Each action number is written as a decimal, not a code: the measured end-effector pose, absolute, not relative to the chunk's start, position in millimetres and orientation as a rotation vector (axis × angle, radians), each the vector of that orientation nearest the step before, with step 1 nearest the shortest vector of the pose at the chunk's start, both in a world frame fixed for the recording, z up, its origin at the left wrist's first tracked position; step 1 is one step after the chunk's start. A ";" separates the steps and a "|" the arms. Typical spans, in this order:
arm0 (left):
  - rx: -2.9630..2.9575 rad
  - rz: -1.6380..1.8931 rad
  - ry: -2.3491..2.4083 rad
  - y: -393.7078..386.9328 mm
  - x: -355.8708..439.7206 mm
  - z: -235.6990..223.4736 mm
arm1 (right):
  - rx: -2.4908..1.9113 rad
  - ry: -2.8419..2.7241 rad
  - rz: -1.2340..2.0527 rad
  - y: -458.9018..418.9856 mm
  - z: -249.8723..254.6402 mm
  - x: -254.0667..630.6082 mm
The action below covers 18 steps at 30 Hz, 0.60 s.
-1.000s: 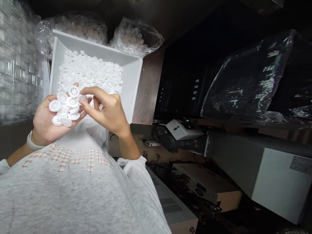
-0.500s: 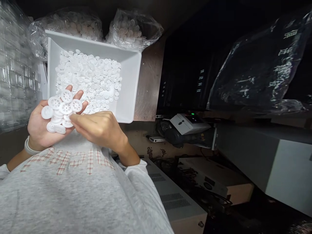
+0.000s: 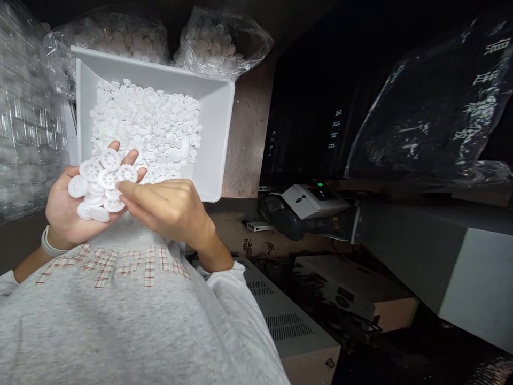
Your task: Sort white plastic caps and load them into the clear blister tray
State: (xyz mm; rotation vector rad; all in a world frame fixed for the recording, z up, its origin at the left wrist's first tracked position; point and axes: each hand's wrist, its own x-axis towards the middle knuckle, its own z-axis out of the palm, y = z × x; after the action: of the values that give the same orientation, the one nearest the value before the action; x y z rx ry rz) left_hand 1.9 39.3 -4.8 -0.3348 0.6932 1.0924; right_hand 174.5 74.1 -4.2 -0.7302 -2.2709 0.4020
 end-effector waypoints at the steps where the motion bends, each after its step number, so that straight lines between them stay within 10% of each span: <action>1: -0.332 1.084 0.708 39.2 1.5 -3.9 | -0.742 -2.267 0.378 75.1 -3.7 173.9; 18: -0.267 1.131 0.613 34.4 0.2 -1.6 | -0.825 -2.252 0.223 79.5 0.2 172.8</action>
State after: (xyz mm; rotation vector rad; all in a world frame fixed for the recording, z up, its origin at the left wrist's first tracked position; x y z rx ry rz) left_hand 0.2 34.4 -1.6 -0.2669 0.6130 1.1307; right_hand 172.8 79.5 0.2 -0.8248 -2.2525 0.2233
